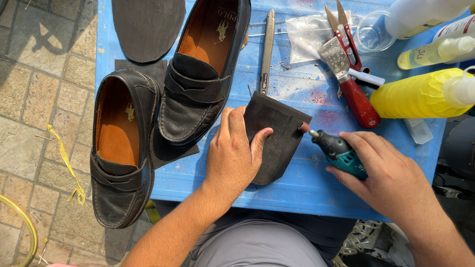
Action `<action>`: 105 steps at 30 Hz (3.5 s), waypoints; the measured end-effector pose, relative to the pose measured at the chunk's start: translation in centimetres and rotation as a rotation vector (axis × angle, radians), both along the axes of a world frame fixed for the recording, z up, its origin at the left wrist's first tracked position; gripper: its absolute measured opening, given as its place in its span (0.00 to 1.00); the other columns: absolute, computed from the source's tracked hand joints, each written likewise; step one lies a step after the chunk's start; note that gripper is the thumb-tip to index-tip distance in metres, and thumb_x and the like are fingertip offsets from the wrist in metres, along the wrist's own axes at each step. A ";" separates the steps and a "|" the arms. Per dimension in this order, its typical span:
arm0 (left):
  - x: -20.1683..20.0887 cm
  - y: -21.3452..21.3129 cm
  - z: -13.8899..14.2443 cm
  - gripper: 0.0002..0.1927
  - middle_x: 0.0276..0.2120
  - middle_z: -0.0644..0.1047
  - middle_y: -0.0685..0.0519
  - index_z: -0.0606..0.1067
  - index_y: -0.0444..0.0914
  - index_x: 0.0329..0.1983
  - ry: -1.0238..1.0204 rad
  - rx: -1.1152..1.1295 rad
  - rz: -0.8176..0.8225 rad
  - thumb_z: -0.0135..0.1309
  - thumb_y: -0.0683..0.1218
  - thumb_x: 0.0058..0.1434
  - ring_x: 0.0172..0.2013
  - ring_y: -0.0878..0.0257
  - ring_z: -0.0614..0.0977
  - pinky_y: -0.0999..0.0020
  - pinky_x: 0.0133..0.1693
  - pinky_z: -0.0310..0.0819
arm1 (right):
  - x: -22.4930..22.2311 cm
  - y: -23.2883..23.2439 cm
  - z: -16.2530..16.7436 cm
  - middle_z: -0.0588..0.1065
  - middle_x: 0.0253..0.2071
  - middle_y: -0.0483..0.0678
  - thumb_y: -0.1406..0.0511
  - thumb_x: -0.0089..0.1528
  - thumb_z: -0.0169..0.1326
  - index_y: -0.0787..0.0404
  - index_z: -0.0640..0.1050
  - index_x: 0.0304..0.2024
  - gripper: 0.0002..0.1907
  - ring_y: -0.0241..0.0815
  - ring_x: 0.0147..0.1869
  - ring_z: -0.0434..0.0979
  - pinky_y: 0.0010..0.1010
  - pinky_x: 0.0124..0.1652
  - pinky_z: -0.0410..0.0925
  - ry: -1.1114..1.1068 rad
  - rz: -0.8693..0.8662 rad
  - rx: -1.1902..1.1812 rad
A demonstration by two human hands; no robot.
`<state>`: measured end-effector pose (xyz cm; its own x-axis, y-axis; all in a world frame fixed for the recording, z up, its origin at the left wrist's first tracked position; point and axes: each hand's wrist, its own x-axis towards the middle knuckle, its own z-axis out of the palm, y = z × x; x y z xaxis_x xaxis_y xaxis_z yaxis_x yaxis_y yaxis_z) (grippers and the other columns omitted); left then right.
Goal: The person uses a rotary grinding tool to smooth the surface of a black shoe insole. They hold the insole with one hand and guide the tool across its surface, then flip the insole to work on the other side.
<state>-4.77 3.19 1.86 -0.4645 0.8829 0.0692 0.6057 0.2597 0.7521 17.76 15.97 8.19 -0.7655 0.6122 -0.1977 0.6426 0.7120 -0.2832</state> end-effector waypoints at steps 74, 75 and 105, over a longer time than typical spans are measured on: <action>0.0 0.3 -0.9 0.26 0.46 0.70 0.31 0.60 0.26 0.56 0.080 0.028 0.010 0.55 0.50 0.69 0.38 0.39 0.85 0.56 0.33 0.84 | -0.2 -0.8 0.3 0.79 0.47 0.48 0.59 0.47 0.70 0.56 0.77 0.59 0.36 0.46 0.43 0.80 0.36 0.34 0.73 0.037 0.087 0.141; 0.0 0.3 -0.9 0.25 0.45 0.70 0.32 0.61 0.27 0.56 0.070 0.024 0.012 0.55 0.50 0.70 0.38 0.40 0.85 0.56 0.33 0.84 | -0.2 -0.9 0.3 0.79 0.47 0.48 0.59 0.47 0.69 0.57 0.77 0.58 0.36 0.46 0.43 0.81 0.36 0.34 0.73 0.048 0.110 0.129; 0.0 0.4 -0.9 0.24 0.45 0.72 0.32 0.61 0.27 0.55 0.075 0.038 0.020 0.56 0.49 0.70 0.37 0.39 0.86 0.56 0.32 0.84 | 0.2 -1.1 0.2 0.78 0.49 0.44 0.57 0.45 0.68 0.52 0.77 0.60 0.39 0.44 0.44 0.80 0.34 0.36 0.74 0.046 0.241 -0.009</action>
<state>-4.81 3.59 0.91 -0.4745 0.8695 0.1376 0.6558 0.2449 0.7141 18.00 14.83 8.37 -0.8978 0.4088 -0.1635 0.4402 0.8408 -0.3150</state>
